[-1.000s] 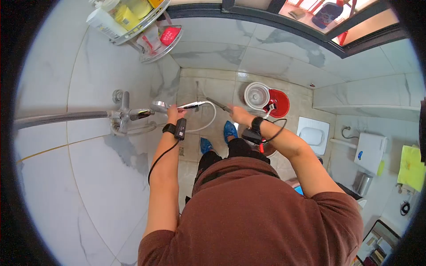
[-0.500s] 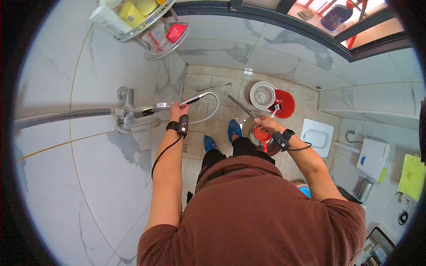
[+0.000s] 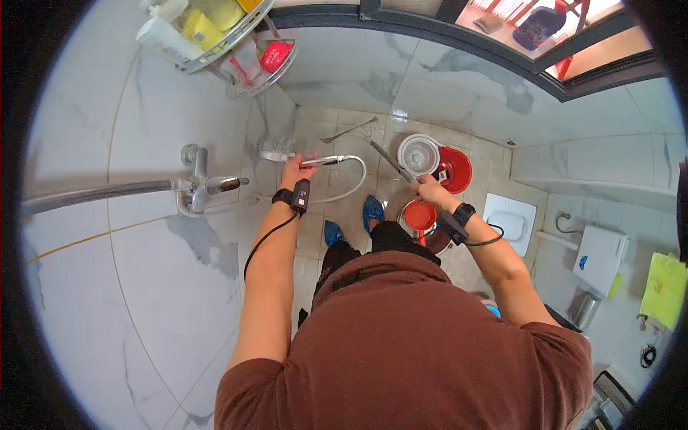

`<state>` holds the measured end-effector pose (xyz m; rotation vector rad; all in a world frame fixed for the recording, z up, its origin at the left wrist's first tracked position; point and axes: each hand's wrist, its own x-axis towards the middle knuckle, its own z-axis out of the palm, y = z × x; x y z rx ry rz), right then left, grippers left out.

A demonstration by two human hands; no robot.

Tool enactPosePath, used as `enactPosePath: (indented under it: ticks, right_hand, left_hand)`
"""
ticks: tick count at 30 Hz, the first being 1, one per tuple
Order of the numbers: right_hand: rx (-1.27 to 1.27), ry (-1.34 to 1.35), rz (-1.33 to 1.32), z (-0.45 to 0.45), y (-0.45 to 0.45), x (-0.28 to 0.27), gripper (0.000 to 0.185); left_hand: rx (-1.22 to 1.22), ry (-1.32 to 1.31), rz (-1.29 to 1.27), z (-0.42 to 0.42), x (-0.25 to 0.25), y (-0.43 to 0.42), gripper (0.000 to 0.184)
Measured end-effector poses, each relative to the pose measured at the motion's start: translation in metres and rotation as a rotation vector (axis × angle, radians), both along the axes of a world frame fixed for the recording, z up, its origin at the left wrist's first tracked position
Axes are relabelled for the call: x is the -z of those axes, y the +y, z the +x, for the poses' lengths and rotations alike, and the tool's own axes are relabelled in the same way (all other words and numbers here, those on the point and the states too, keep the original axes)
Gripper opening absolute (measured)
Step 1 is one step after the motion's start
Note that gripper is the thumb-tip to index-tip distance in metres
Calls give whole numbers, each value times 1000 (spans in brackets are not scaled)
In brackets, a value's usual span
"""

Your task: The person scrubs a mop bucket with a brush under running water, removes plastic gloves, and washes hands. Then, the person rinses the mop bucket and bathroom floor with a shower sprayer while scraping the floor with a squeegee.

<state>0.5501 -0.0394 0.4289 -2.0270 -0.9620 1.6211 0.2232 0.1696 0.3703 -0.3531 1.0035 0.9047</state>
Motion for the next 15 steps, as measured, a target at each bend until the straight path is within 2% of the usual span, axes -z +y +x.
enactPosePath:
  ticks: [1,4,5,8,12,13,15]
  right_hand:
    - [-58,-97,53,2,5,-2,13]
    - [0,-118,68,-2,13,-7,28]
    - [26,-127,163,-3,15,-2,28]
    - [144,44,112,3,16,3,10]
    - [-47,-37,193,17,2,39,5]
    - [161,97,23,9,4,2,8]
    - [216,125,1,8,2,-25,8]
  left_hand:
    - [122,53,93,4,-12,-7,14]
    - [139,20,102,7,4,-7,15]
    - [141,17,72,8,5,-6,15]
    - [179,73,49,22,5,-4,14]
    - [308,123,119,37,8,2,16]
    - [326,136,138,42,13,5,17]
    - [371,167,170,50,21,8,18]
